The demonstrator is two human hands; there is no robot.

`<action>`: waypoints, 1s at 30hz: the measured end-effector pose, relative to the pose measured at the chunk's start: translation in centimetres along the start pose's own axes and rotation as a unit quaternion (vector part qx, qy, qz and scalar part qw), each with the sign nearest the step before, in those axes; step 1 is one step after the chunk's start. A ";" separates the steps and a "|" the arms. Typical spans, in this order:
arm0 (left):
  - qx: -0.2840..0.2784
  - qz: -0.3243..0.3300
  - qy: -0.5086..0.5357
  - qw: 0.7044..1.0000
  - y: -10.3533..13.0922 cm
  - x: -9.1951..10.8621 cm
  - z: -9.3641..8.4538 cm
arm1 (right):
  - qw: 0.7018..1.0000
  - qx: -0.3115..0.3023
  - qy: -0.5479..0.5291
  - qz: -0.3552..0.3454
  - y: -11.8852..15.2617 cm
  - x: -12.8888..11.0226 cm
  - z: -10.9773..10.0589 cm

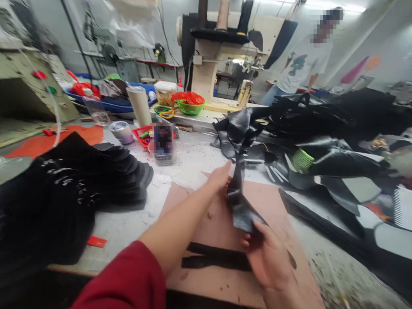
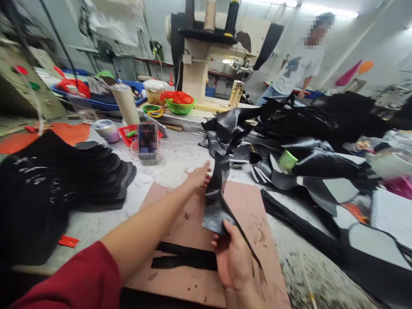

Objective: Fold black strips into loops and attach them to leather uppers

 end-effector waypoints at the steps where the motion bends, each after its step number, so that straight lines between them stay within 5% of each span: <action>1: -0.018 -0.012 0.028 0.999 0.8 -0.2 -0.2 | 1.000 0.022 -0.001 0.012 0.1 0.1 0.2; 4: -0.047 -0.014 0.098 0.994 4.5 -0.9 -1.2 | 0.996 0.077 -0.033 0.044 0.4 0.9 0.7; 9: -0.123 -0.055 0.141 0.981 11.5 -3.5 -1.3 | 0.997 0.025 0.030 0.073 1.4 2.6 1.8; 13: -0.111 0.032 -0.049 0.992 14.4 -4.7 -2.8 | 0.976 0.012 0.202 0.084 2.2 2.9 0.7; 15: -0.072 0.128 -0.247 0.958 16.0 -4.8 -3.8 | 0.969 0.007 0.240 0.066 2.2 2.6 -0.2; 17: -0.055 0.238 -0.393 0.886 17.9 -5.0 -4.0 | 0.964 -0.004 0.261 0.052 2.2 2.3 -0.8; 20: -0.056 0.357 -0.473 0.804 20.3 -5.7 -3.0 | 0.941 -0.021 0.336 0.038 2.6 2.0 -1.0; 25: -0.083 0.412 -0.500 0.757 20.9 -6.2 -0.7 | 0.881 -0.029 0.470 0.040 4.2 2.1 0.4; 30: -0.062 0.407 -0.544 0.731 21.5 -6.9 -0.6 | 0.891 -0.013 0.451 0.058 4.6 2.9 0.0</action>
Point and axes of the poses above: each hand's wrist, its own y-axis away from the middle knuckle, its own z-axis out of the palm, x = y × z, the point moved 5 cm from there along -y, towards the middle knuckle, and after that the axes turned 10 degrees about -x, right-handed, at the moved point
